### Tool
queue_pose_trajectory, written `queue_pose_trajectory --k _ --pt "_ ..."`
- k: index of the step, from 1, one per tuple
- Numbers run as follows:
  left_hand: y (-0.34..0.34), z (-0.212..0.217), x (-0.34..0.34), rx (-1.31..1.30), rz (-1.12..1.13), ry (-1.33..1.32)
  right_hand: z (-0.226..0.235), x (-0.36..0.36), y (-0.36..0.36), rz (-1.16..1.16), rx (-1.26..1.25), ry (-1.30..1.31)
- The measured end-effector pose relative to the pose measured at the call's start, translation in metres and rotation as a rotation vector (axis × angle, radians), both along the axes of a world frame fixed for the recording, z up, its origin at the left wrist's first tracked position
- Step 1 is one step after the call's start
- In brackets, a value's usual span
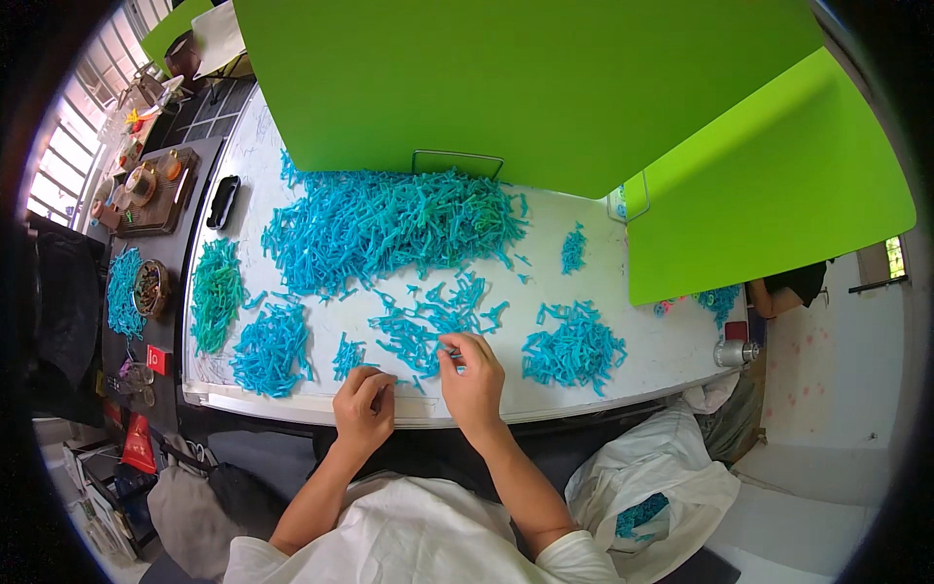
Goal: Sorting and collecting small green plastic parts from a pile of blue shredded filler material on a factory workbench.
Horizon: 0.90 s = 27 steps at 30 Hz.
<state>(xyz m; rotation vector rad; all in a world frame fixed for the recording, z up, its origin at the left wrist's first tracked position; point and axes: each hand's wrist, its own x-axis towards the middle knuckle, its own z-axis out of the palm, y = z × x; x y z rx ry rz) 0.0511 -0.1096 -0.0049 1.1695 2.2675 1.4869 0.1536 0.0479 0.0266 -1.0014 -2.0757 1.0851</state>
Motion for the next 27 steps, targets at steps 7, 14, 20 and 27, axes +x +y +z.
queue_pose_trajectory --k 7,14,20,27 --pt "0.002 0.002 0.000 -0.010 -0.003 0.003 -0.007 0.012 -0.005 -0.040 -0.027 -0.011" --pt "0.002 0.001 0.000 -0.004 -0.001 0.018 -0.005 0.004 0.001 -0.031 0.006 -0.007" --pt "0.002 0.000 0.001 -0.002 0.002 0.025 -0.007 -0.001 0.000 0.039 0.020 -0.023" --pt "0.003 0.000 0.001 0.016 0.005 0.029 -0.020 0.001 0.056 -0.123 0.369 -0.115"
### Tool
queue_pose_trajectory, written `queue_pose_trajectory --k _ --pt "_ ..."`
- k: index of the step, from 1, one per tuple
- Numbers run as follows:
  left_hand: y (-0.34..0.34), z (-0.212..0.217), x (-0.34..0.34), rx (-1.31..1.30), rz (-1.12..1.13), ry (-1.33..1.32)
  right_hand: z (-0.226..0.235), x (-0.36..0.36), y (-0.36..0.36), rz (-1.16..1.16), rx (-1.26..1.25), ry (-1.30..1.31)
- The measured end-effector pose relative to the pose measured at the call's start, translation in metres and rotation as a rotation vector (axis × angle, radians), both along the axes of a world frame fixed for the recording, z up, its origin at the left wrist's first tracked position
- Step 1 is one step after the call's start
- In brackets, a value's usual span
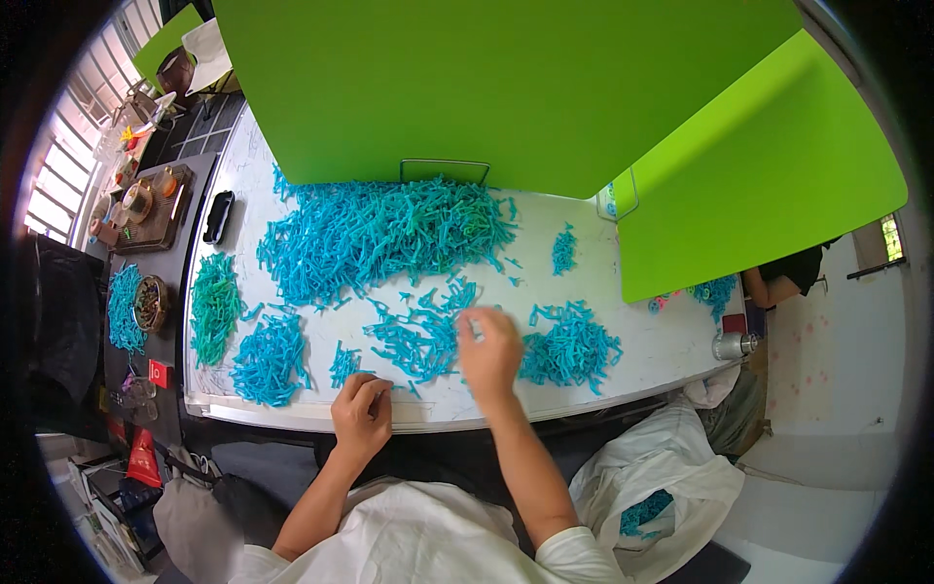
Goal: Sorting and collecting small green plastic parts from a pile of blue shredded filler material on a factory workbench.
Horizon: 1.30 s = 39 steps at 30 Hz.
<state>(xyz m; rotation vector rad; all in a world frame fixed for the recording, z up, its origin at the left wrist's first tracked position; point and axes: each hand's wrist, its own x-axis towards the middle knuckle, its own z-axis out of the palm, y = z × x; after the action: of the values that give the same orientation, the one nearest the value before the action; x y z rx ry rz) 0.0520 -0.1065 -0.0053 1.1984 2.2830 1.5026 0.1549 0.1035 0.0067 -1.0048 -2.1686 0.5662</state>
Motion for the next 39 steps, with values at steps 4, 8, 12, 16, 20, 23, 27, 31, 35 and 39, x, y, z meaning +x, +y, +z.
queue_pose_trajectory --k 4,8,12,16,20,23,27,31,35,39 --pt "-0.001 0.000 0.000 -0.017 -0.003 -0.002 0.010 -0.004 0.077 -0.193 0.076 -0.114" --pt "0.000 0.001 0.002 -0.024 0.002 0.010 -0.001 -0.014 0.112 -0.108 0.009 -0.221" --pt "0.000 -0.001 0.001 -0.016 0.007 0.029 -0.013 -0.029 0.106 -0.166 -0.041 -0.284" --pt "-0.002 0.000 0.001 -0.055 0.004 0.001 -0.020 -0.023 0.097 -0.168 -0.022 -0.280" --pt "-0.001 0.000 0.002 -0.045 0.005 0.009 -0.020 -0.011 0.088 -0.149 -0.073 -0.274" --pt "-0.002 -0.002 0.001 -0.042 0.010 0.017 -0.021 -0.003 0.066 -0.091 -0.116 -0.215" --pt "-0.003 -0.003 0.001 -0.037 0.003 0.022 -0.014 0.002 0.050 -0.047 -0.299 -0.188" --pt "-0.003 -0.001 0.001 -0.038 0.005 0.033 -0.016 -0.005 0.063 0.014 -0.195 -0.138" --pt "-0.002 -0.002 0.003 -0.033 0.004 0.033 -0.020 -0.031 0.082 -0.040 -0.045 -0.142" --pt "-0.002 -0.003 0.003 -0.037 0.002 0.009 -0.023 -0.034 0.080 -0.052 -0.099 -0.138"
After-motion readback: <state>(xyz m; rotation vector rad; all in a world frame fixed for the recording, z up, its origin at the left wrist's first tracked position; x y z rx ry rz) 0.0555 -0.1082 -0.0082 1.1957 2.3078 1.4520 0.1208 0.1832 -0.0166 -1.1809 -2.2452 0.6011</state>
